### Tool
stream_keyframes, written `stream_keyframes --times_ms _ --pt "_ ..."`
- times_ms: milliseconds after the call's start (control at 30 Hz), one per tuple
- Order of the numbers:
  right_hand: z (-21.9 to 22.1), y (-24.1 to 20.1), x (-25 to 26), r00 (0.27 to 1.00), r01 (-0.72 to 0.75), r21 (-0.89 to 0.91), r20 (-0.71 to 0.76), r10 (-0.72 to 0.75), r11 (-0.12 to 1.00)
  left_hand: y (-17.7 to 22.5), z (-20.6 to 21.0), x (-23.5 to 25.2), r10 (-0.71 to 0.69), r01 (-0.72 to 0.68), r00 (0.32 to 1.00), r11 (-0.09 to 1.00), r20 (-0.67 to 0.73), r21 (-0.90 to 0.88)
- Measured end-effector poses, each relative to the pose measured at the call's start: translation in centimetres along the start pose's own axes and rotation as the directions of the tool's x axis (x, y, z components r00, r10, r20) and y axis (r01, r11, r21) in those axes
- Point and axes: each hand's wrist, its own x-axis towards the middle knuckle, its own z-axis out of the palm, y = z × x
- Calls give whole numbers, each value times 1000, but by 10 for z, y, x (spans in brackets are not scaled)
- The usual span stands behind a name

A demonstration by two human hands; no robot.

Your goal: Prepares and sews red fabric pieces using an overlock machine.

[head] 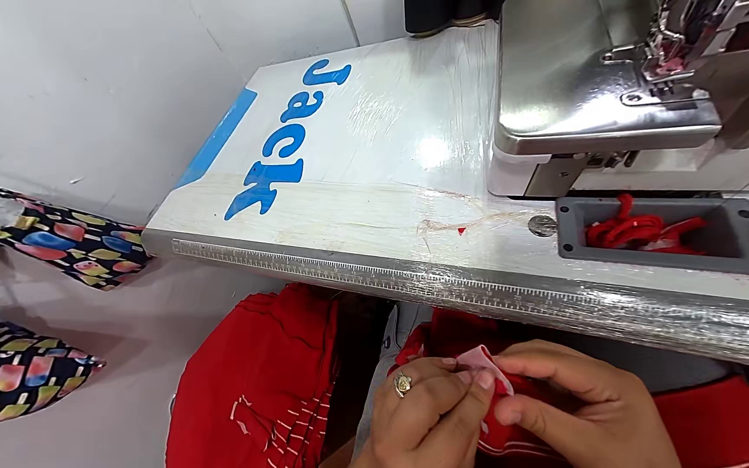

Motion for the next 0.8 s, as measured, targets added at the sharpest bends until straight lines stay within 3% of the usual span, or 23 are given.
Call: stream_keyframes --times_ms 100,167,267,333,367,467,667,800 --pt "2 -2 0 999 -9 -24 -34 8 1000 -3 2 -4 -10 10 1000 1000 15 4" --pt "0 -3 2 1000 18 -55 -22 -19 998 -2 -2 -5 -160 167 986 974 56 -151" --pt "-8 -1 8 982 185 -238 90 -168 954 -9 -18 5 -437 522 852 756 290 -396" --pt "-10 0 10 947 315 -366 179 -266 876 -18 -26 16 -457 645 763 591 457 -484" --pt "-10 0 10 928 369 -422 213 -305 828 -20 -28 20 -438 667 742 558 507 -493" --pt "-9 2 8 905 424 -489 234 -354 762 -23 -30 24 -407 653 751 573 520 -495" --pt "-12 7 -8 944 321 -421 209 -254 848 -19 -30 1 -322 477 872 724 368 -498" --pt "-12 6 -12 948 305 -433 219 -229 848 -19 -34 -9 -259 392 909 795 326 -462"
